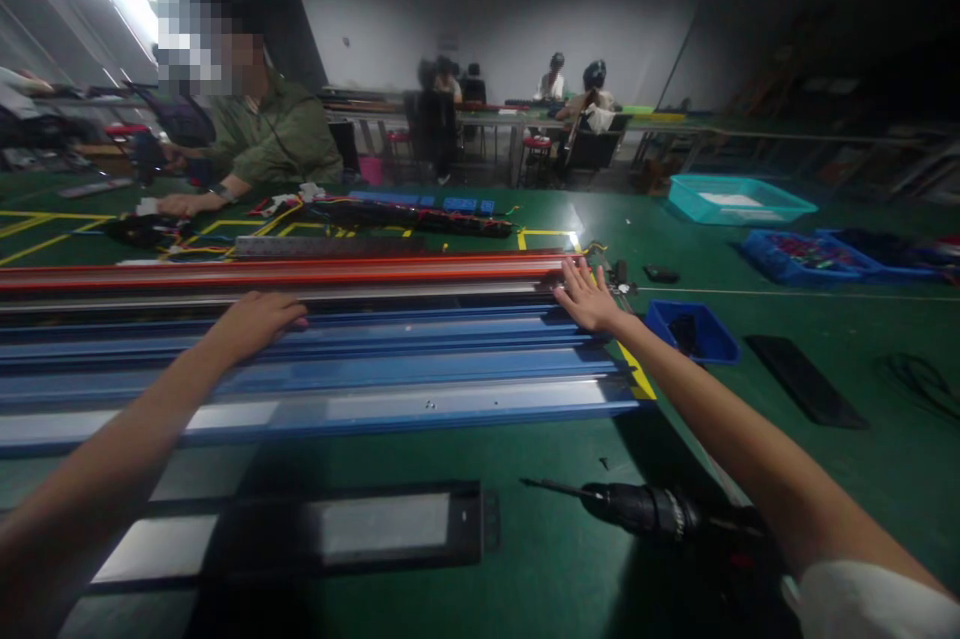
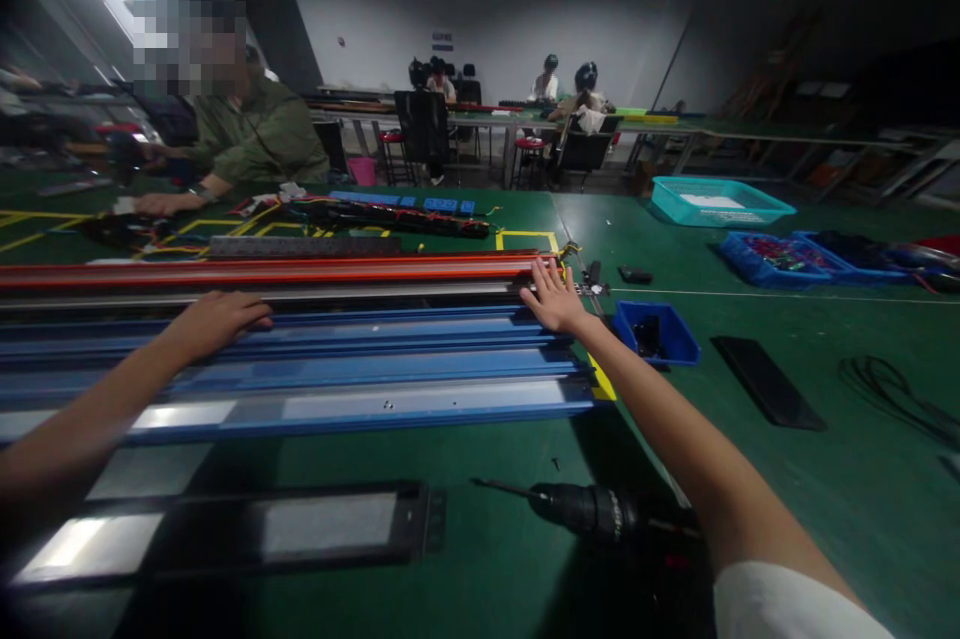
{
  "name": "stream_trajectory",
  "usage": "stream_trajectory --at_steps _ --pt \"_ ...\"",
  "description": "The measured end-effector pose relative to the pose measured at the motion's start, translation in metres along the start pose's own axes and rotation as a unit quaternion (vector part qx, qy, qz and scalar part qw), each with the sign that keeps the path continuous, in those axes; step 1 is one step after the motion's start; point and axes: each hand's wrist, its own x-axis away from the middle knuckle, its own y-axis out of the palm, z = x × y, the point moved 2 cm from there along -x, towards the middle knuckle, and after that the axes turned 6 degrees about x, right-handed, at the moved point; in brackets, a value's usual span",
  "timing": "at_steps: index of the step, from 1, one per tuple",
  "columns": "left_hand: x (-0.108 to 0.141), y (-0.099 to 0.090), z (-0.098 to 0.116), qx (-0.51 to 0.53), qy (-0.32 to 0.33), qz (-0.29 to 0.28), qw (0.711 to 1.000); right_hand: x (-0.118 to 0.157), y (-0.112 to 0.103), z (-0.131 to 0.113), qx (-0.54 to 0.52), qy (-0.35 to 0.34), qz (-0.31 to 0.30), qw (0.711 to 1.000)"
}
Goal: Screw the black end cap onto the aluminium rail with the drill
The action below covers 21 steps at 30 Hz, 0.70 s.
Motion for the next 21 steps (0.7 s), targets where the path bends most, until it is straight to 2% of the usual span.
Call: stream_trajectory --at_steps 7,21 --pt "-0.004 -0.002 0.001 -0.018 0.004 0.042 0.999 -0.010 -0.001 0.001 0.001 -0.011 -0.014 1.000" --pt "-0.011 -0.009 0.010 -0.010 -0.031 0.056 0.998 -0.020 -0.001 -0.002 0.006 -0.011 0.003 1.000"
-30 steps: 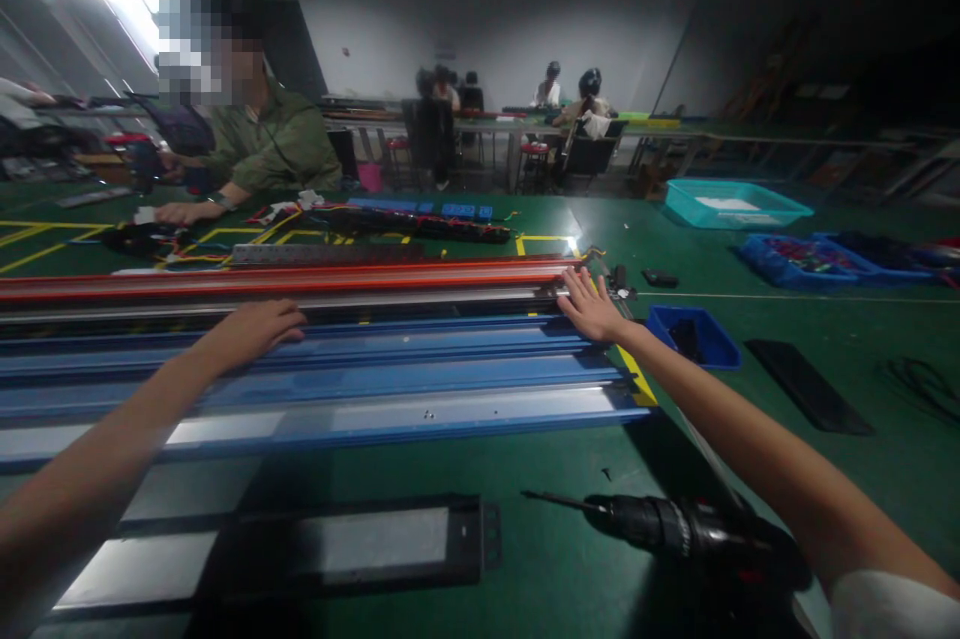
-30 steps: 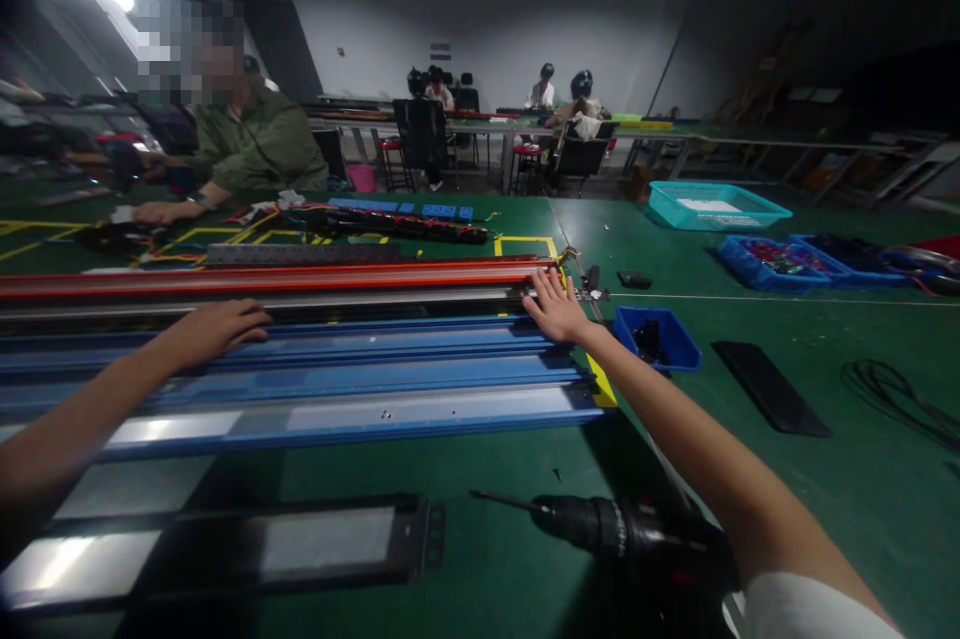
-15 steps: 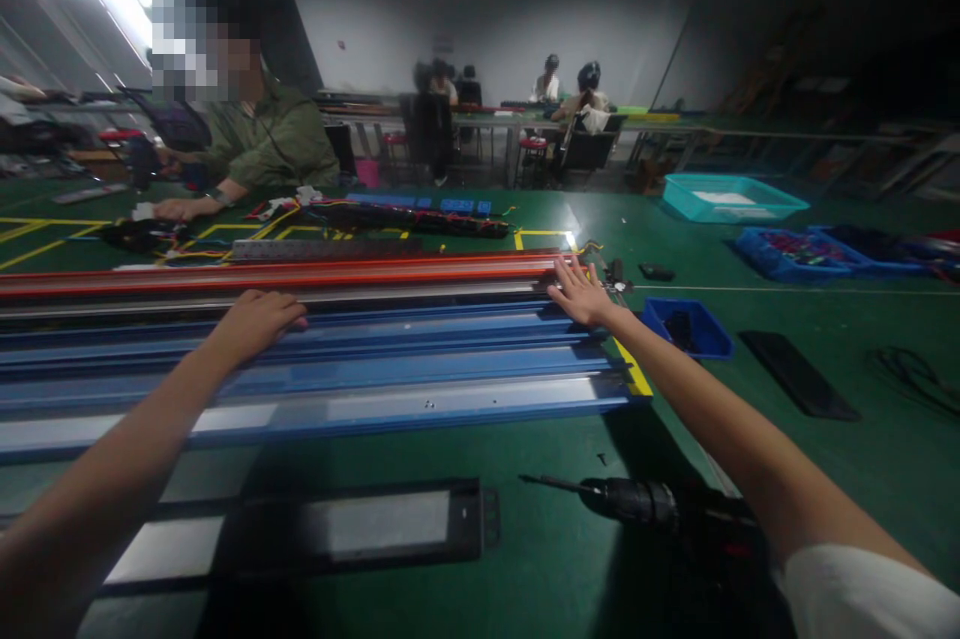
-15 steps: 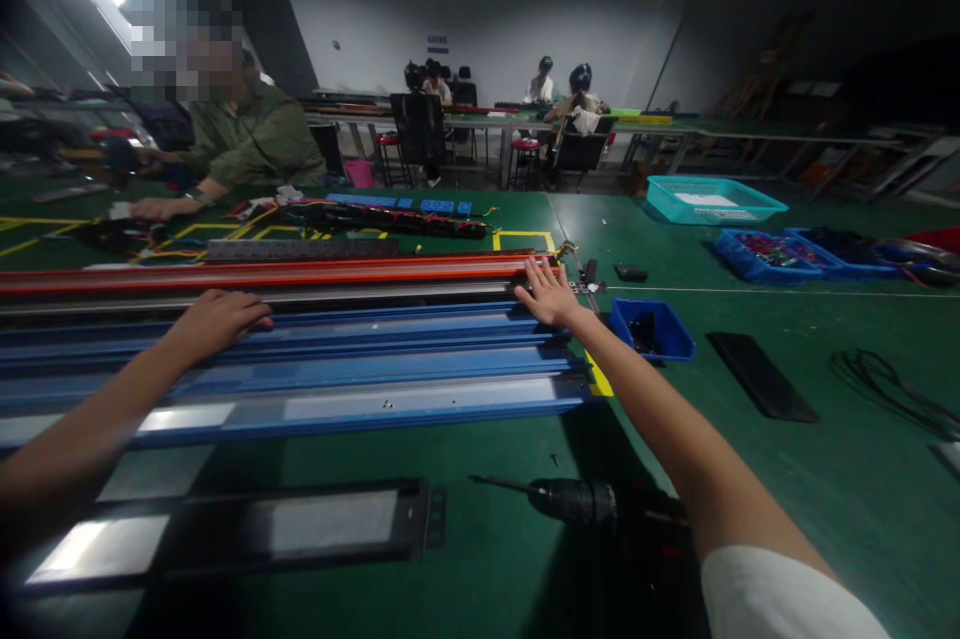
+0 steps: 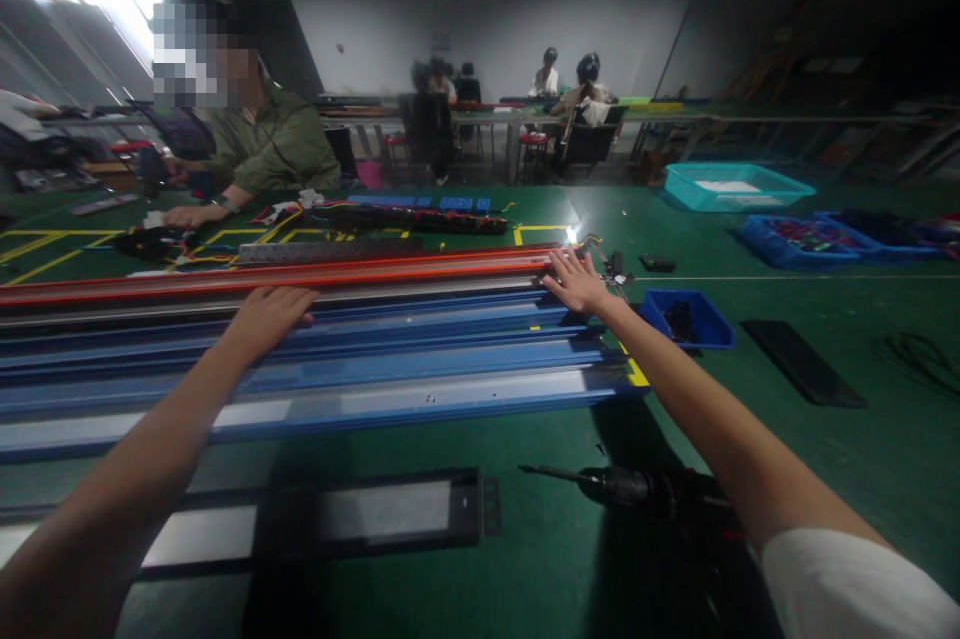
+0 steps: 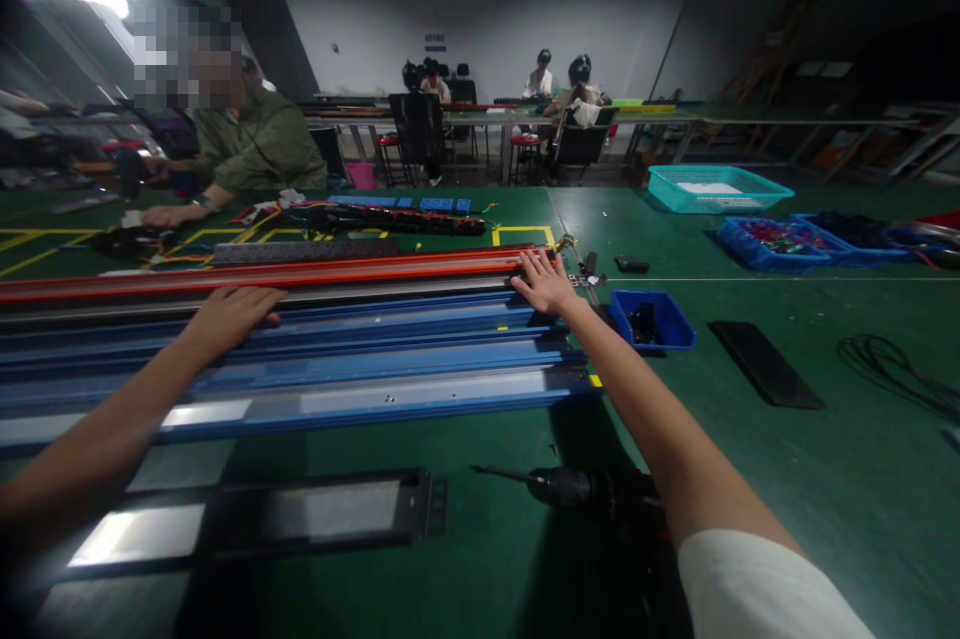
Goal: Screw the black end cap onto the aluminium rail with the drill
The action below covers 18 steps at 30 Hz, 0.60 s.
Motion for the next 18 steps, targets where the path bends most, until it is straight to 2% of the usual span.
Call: stream_trajectory --at_steps 7,13,18 --pt "-0.002 0.006 -0.005 0.035 -0.042 -0.067 0.996 0.000 0.000 0.000 0.011 -0.013 0.017 1.000" --pt "-0.006 -0.001 -0.002 0.061 -0.074 -0.126 0.987 -0.001 0.001 0.000 0.016 -0.022 0.019 0.999" --pt "-0.015 -0.003 0.000 0.067 -0.087 -0.150 0.983 -0.001 0.001 0.001 0.021 -0.026 0.015 0.999"
